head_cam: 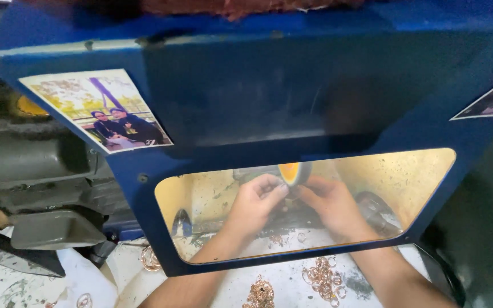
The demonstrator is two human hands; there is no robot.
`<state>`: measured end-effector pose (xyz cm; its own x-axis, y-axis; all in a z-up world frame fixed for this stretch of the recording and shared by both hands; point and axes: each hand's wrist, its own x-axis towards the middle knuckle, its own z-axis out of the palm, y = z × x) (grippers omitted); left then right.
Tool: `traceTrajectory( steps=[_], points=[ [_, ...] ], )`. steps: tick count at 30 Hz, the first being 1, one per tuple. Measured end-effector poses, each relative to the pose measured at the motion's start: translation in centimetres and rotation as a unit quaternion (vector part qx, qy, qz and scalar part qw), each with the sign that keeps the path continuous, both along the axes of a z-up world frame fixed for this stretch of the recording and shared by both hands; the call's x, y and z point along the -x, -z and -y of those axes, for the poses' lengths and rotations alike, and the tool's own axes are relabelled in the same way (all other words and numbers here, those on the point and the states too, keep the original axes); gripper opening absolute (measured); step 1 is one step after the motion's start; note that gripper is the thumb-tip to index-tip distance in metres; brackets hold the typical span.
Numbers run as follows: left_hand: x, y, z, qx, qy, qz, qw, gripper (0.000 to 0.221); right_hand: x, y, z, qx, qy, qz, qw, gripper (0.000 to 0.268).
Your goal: Polishing a jewelry component using a bench-mounted polishing wheel inside a protective enclosure.
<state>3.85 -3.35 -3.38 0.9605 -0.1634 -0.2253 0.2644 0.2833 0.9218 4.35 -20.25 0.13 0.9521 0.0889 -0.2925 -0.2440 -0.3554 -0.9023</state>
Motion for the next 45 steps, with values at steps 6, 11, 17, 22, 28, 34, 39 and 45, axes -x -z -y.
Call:
traceTrajectory(
  steps=[6, 11, 17, 22, 28, 34, 39, 45],
  points=[
    [0.5, -1.3, -1.6, -0.016, 0.040, 0.015, 0.999, 0.014, -0.8, 3.2, 0.8, -0.038, -0.036, 0.112, 0.992, 0.014],
    [0.1, 1.4, -0.8, 0.020, 0.036, -0.001, 0.999, 0.019, 0.0, 1.3, -1.1, -0.003, 0.029, 0.059, 0.998, 0.021],
    [-0.2, 1.9, -1.1, 0.045, 0.022, -0.021, 0.999, 0.024, 0.0, 1.9, -1.8, -0.025, 0.043, 0.056, 0.997, 0.021],
    [-0.2, 1.8, -2.0, 0.048, 0.000, -0.010, 0.999, 0.026, 0.5, 2.2, -3.7, -0.048, 0.086, 0.051, 0.994, 0.024],
    [1.4, -0.3, -3.7, -0.007, 0.068, 0.090, 0.994, 0.015, 0.2, 6.5, 0.1, -0.103, -0.016, 0.235, 0.966, 0.006],
    [2.5, -1.7, -4.0, -0.019, 0.089, 0.102, 0.991, 0.013, 0.5, 7.3, 0.7, -0.162, -0.062, 0.257, 0.951, 0.009],
    [2.0, -0.3, -3.7, 0.025, 0.097, 0.074, 0.992, 0.013, 0.4, 6.5, 0.5, -0.174, -0.068, 0.332, 0.925, 0.024],
    [1.9, -0.2, -4.3, 0.008, 0.107, 0.069, 0.992, 0.013, 0.1, 4.5, 0.1, -0.038, -0.125, 0.418, 0.899, 0.019]
  ],
)
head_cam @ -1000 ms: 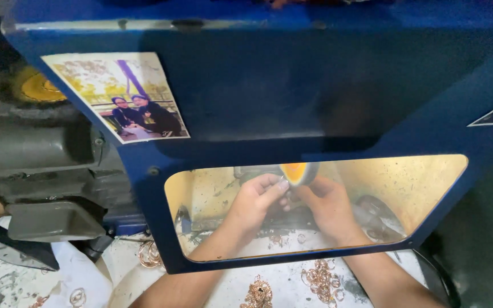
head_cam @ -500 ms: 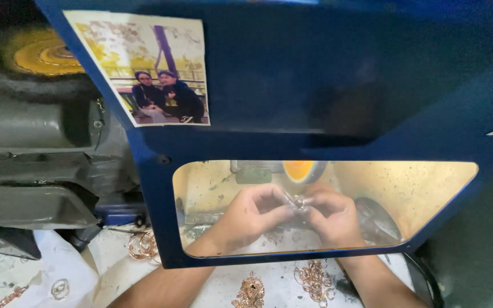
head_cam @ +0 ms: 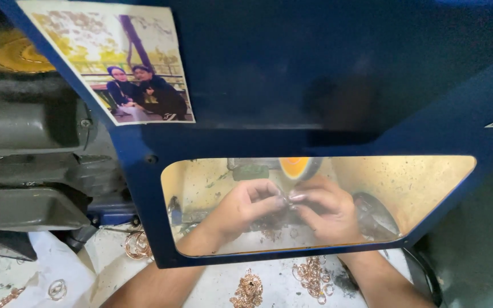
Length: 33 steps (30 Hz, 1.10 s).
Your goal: Polishing a jewelry component using a bench-mounted polishing wheel inside a protective enclosure.
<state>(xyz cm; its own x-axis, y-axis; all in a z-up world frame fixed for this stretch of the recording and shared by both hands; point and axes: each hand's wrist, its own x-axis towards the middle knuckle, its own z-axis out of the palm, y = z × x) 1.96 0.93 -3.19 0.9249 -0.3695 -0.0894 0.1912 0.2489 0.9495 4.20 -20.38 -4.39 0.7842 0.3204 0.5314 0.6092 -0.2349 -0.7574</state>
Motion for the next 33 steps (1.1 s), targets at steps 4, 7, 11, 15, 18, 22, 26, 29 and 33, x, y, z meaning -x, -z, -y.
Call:
traceTrajectory(
  steps=[4, 7, 11, 15, 18, 22, 26, 29, 33],
  points=[
    [-1.2, -0.8, 0.1, -0.042, -0.059, 0.053, 0.996, 0.016, 0.2, 0.7, 0.0, -0.031, 0.015, -0.070, 0.997, 0.011],
    [-1.1, -1.9, 0.1, -0.091, -0.107, 0.085, 0.986, 0.024, 0.8, 0.1, -0.6, -0.005, 0.107, -0.220, 0.970, 0.020],
    [-1.2, -1.9, 0.8, -0.100, -0.109, 0.046, 0.988, 0.017, 0.7, -0.9, -1.5, -0.022, 0.097, -0.359, 0.928, 0.030],
    [-1.5, -1.1, 1.4, -0.038, -0.132, -0.047, 0.989, 0.023, 0.3, 0.3, -2.1, -0.160, 0.118, -0.456, 0.868, 0.032],
    [-1.8, -0.5, 1.7, -0.021, -0.143, -0.070, 0.987, 0.027, 0.2, 0.9, -2.3, -0.227, 0.128, -0.472, 0.842, 0.027],
    [-1.8, -1.0, 0.5, -0.018, -0.140, -0.070, 0.987, 0.024, -0.5, 0.9, -2.3, -0.189, 0.111, -0.483, 0.848, 0.028],
    [-1.5, -3.0, -0.8, -0.131, -0.094, 0.018, 0.987, 0.023, -0.2, -1.7, -1.5, 0.027, 0.078, -0.369, 0.926, 0.033],
    [-1.4, -2.4, 0.1, -0.138, -0.087, 0.009, 0.987, 0.022, 0.2, -1.6, -1.3, 0.047, 0.079, -0.349, 0.933, 0.032],
    [-1.0, -2.2, 1.9, -0.042, -0.121, -0.076, 0.989, 0.024, -0.5, -0.1, -0.9, -0.071, 0.087, -0.454, 0.884, 0.031]
  ],
)
